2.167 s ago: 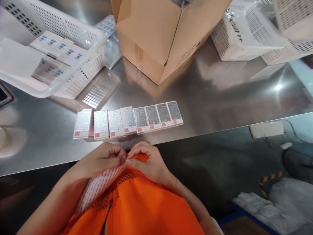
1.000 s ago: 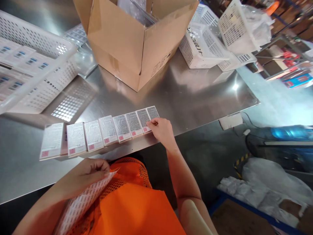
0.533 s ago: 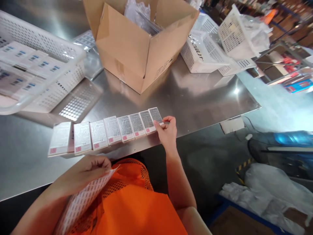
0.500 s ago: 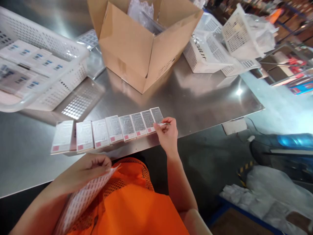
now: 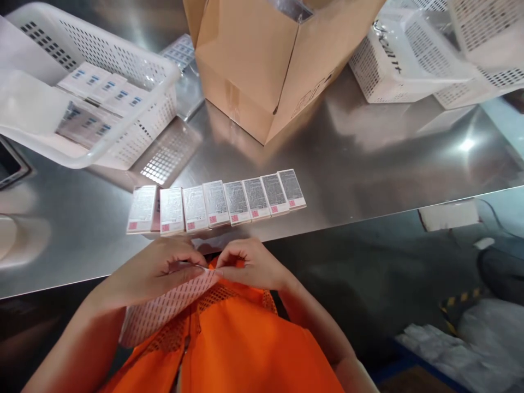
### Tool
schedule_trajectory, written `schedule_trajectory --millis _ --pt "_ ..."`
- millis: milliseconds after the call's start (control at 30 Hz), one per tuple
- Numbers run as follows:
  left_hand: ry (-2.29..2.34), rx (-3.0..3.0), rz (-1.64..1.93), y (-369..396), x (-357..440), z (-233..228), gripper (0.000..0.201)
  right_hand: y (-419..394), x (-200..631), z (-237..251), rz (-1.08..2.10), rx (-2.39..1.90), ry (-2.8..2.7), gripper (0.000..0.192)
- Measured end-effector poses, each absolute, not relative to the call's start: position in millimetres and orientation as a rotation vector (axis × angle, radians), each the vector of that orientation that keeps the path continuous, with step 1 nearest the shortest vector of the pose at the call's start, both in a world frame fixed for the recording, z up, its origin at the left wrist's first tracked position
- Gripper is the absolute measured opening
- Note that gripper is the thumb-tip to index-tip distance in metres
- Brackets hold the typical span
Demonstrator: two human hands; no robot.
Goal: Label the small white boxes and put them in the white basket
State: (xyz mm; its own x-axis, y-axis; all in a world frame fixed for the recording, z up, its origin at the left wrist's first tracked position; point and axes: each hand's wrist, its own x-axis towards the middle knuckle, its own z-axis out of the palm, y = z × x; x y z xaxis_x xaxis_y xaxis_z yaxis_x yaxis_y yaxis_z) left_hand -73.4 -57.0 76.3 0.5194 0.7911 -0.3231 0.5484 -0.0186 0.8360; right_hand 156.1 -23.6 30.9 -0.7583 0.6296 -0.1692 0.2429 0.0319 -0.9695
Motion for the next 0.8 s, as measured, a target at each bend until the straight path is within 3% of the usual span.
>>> schedule_trajectory --millis 533,667,800 --pt "1.094 1.321 0.257 -54 -65 63 0.015 -24 155 29 1.788 -0.838 -1.958 0.006" --pt "0.991 1.157 0.286 -55 -65 52 0.018 -25 153 29 1.618 -0.743 -2.026 0.004" --pt "0.942 1.056 0.321 -55 -62 47 0.021 -25 152 32 1.258 -0.541 -2.137 0.009"
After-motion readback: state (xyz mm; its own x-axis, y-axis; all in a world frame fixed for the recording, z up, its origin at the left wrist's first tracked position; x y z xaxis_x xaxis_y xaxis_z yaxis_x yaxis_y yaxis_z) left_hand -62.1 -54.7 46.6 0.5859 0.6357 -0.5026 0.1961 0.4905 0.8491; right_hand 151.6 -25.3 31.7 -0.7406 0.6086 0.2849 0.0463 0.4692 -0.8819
